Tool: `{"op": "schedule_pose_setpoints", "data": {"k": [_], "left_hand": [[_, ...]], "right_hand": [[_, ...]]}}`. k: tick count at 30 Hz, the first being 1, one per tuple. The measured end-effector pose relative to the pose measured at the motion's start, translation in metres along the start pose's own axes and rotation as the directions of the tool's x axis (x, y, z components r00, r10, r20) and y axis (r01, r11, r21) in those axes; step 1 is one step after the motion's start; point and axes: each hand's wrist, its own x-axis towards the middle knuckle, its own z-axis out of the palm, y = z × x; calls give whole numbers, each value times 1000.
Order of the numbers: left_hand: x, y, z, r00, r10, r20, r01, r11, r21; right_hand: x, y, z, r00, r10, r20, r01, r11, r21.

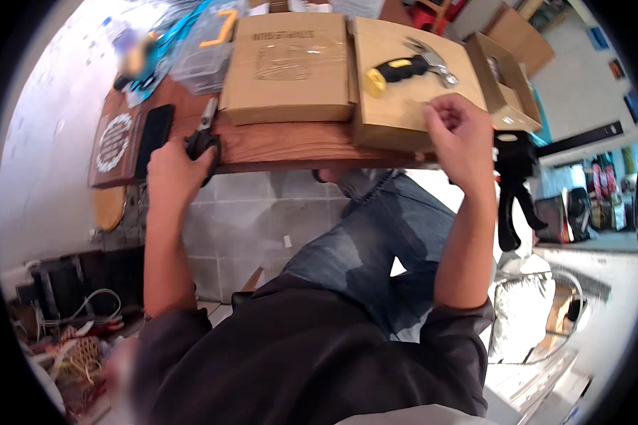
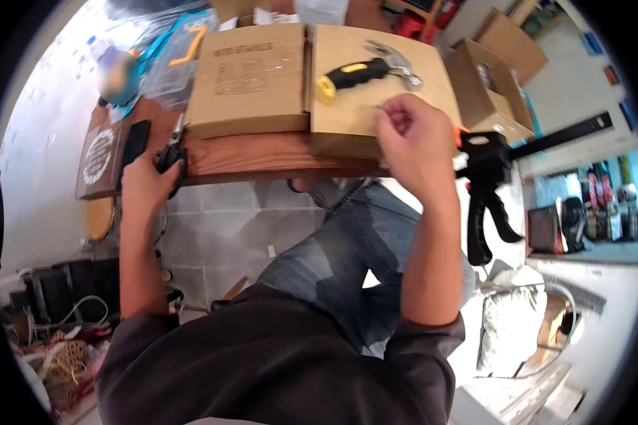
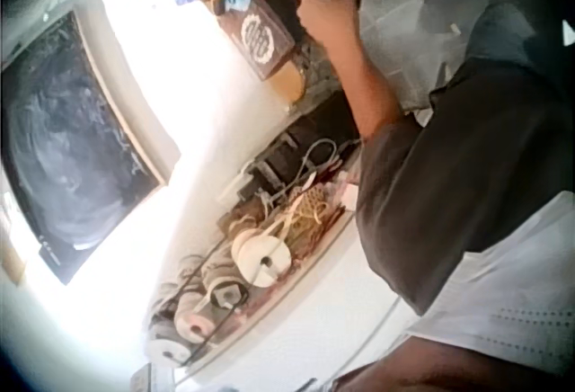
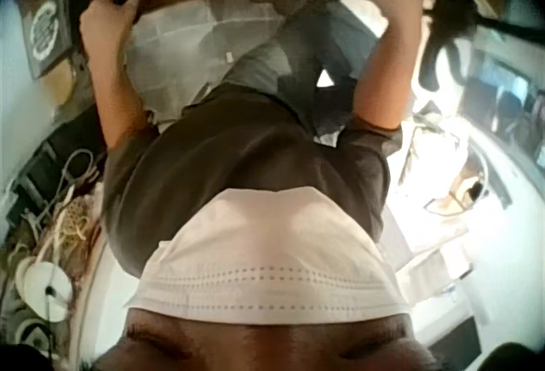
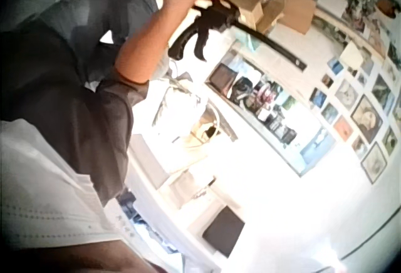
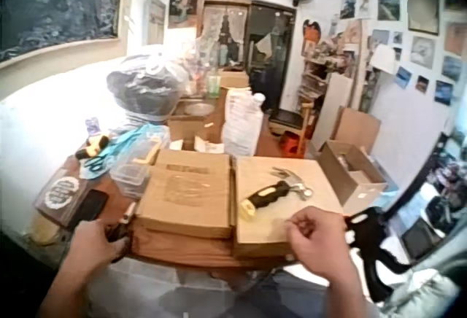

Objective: The person sands the edge of a piece of wood by hand using a piece of sandpaper, after having secured the wood to a table with a clamp.

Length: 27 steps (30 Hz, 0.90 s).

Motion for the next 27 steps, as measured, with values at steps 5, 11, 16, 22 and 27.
{"op": "schedule_pose_setpoints", "data": {"k": [5, 11, 16, 22, 27], "left_hand": [[10, 8, -5, 991, 96, -95, -92, 995, 40], [-28, 117, -15, 635, 619, -463, -772, 475, -422], [-27, 184, -16, 367, 764, -530, -861, 63, -505], [-19, 204, -6, 256, 806, -533, -865, -56, -499], [-17, 214, -3, 300, 840, -452, -860, 34, -509]], "right_hand": [[-8, -10, -10, 993, 53, 104, -92, 904, 418], [-22, -17, -26, 978, 101, 185, -192, 788, 585], [-32, -16, -33, 954, 55, 293, -267, 597, 756], [-38, -19, -34, 953, 32, 303, -246, 667, 704], [-36, -14, -29, 963, 65, 263, -230, 707, 669]]}}
